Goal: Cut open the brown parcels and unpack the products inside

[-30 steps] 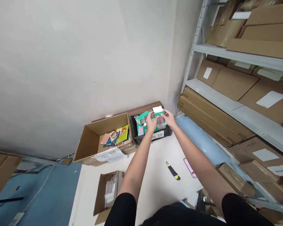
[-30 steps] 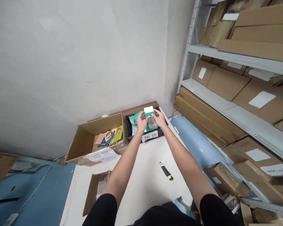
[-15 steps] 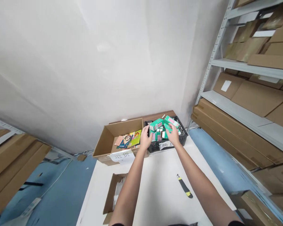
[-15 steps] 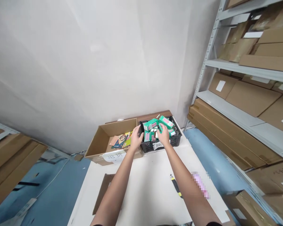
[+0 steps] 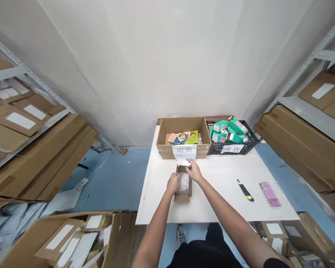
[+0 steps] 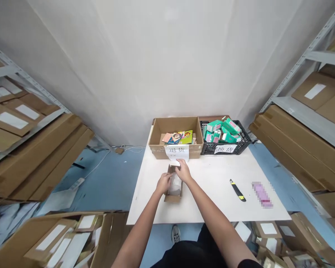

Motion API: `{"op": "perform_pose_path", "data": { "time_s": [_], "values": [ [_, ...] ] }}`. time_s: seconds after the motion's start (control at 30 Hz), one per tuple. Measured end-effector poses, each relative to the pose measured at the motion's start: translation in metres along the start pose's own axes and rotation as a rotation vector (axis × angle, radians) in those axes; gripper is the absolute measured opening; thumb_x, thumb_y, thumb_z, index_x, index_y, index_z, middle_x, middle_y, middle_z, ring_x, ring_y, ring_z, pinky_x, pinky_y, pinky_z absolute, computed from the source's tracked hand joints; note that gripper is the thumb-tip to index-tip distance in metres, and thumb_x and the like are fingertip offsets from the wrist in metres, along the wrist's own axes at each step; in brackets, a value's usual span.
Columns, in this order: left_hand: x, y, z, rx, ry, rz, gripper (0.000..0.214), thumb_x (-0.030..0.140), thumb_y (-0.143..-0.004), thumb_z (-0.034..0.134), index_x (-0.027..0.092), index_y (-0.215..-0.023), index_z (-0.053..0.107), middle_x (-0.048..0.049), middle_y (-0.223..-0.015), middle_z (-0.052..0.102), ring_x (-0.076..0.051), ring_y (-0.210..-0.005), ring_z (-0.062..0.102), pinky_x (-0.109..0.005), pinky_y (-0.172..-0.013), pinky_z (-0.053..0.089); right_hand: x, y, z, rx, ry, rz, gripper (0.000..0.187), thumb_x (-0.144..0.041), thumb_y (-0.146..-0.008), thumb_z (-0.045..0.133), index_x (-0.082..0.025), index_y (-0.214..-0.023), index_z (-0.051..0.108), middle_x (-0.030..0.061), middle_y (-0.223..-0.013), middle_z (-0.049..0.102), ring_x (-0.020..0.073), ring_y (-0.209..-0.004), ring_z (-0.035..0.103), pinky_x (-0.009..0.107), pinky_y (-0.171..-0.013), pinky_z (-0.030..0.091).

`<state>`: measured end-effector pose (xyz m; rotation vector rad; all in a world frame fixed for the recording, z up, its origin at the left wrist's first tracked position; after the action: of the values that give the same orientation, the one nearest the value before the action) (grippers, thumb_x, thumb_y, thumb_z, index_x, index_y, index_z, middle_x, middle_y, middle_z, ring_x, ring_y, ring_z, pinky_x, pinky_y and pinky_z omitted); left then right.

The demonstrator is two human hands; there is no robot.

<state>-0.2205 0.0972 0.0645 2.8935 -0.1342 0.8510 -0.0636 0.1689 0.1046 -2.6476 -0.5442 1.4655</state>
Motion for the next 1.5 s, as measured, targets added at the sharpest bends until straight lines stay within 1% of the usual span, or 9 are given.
{"op": "perform_pose_path", "data": {
  "time_s": [0.1,0.23,0.37,0.53,0.67,0.9,1.17,1.3,1.5],
  "values": [
    [-0.031,0.046,0.022,-0.143,-0.150,-0.037,0.036,0.027,-0.094,0.067,0.020,-0.128,0.077,-0.0149,-0.165,0.050,-0.038,-0.162,0.031,-0.052,-0.126,0.039,0.000,0.038,0.046,-0.200,0.147,0.082,0.065,-0.014,-0.088,0.060,-0.019,-0.153,0.058,0.0160,-0.147,0.062,0.0281,-0.137,0.060,0.047,-0.120,0.047],
    [-0.052,0.080,0.044,-0.221,-0.227,-0.042,0.082,0.063,-0.079,0.083,0.023,-0.148,0.064,-0.0147,-0.181,0.015,-0.046,-0.166,-0.002,-0.066,-0.130,0.019,0.019,0.102,0.066,-0.461,0.429,0.207,0.063,-0.015,-0.085,0.072,-0.016,-0.147,0.064,0.0216,-0.164,0.048,0.0359,-0.158,0.037,0.055,-0.129,0.031],
    [-0.051,0.087,0.067,-0.222,-0.251,-0.048,0.059,0.050,-0.081,0.087,0.026,-0.134,0.073,-0.0143,-0.182,0.011,-0.042,-0.167,0.003,-0.067,-0.130,0.015,0.039,0.156,0.070,-0.624,0.579,0.333,0.059,-0.022,-0.084,0.081,-0.018,-0.141,0.069,0.0192,-0.180,0.015,0.0428,-0.166,0.008,0.065,-0.127,0.025],
    [-0.013,0.082,0.079,-0.150,-0.212,0.020,0.022,0.031,-0.093,0.070,0.022,-0.112,0.078,-0.0120,-0.179,0.026,-0.035,-0.167,0.015,-0.065,-0.131,0.018,0.049,0.176,0.050,-0.483,0.626,0.395,0.029,-0.013,-0.099,0.058,-0.017,-0.114,0.082,0.0141,-0.180,0.018,0.0395,-0.167,0.012,0.058,-0.126,0.031],
    [0.039,0.076,0.076,-0.126,-0.228,0.126,0.017,0.023,-0.095,0.064,0.023,-0.103,0.079,-0.0093,-0.177,0.032,-0.033,-0.167,0.018,-0.064,-0.133,0.018,0.053,0.185,-0.006,-0.353,0.592,0.335,0.028,-0.015,-0.098,0.062,-0.017,-0.117,0.082,0.0166,-0.177,0.026,0.0385,-0.165,0.019,0.056,-0.127,0.029],
    [0.224,0.056,0.110,-0.044,-0.266,0.476,0.017,0.020,-0.088,0.072,0.025,-0.102,0.082,-0.0067,-0.170,0.045,-0.042,-0.165,0.022,-0.066,-0.132,0.024,0.076,0.273,-0.183,0.118,0.523,0.421,0.023,-0.014,-0.096,0.066,-0.019,-0.110,0.083,0.0134,-0.173,0.039,0.0335,-0.164,0.025,0.055,-0.129,0.028],
    [0.530,0.135,0.283,-0.330,-0.138,0.987,0.024,0.019,-0.088,0.073,0.026,-0.109,0.082,-0.0070,-0.171,0.043,-0.041,-0.166,0.018,-0.067,-0.134,0.018,0.108,0.538,-0.401,0.743,0.595,0.845,0.027,-0.012,-0.099,0.059,-0.021,-0.110,0.081,0.0104,-0.171,0.042,0.0309,-0.165,0.022,0.057,-0.130,0.026],
    [0.641,0.220,0.365,-0.483,-0.084,1.246,0.020,0.018,-0.090,0.070,0.024,-0.106,0.081,-0.0101,-0.168,0.048,-0.038,-0.165,0.025,-0.063,-0.135,0.020,0.104,0.680,-0.449,0.955,0.658,1.062,0.028,-0.010,-0.097,0.058,-0.022,-0.110,0.080,0.0108,-0.172,0.040,0.0334,-0.165,0.022,0.060,-0.126,0.030],
    [0.746,0.340,0.439,-0.697,0.060,1.493,0.018,0.014,-0.088,0.071,0.024,-0.099,0.081,-0.0114,-0.164,0.053,-0.036,-0.163,0.029,-0.063,-0.134,0.021,0.079,0.833,-0.480,1.166,0.742,1.263,0.029,-0.010,-0.093,0.061,-0.023,-0.111,0.079,0.0080,-0.173,0.038,0.0334,-0.165,0.019,0.060,-0.127,0.027]
  ]
}}
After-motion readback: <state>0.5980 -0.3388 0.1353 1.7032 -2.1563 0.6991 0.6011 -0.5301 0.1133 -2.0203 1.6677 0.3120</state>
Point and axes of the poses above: each hand's wrist, its own y-axis away from the middle knuckle, its own z-axis out of the palm, x = y × z, the point moved 6 cm from there along -y, towards the middle knuckle
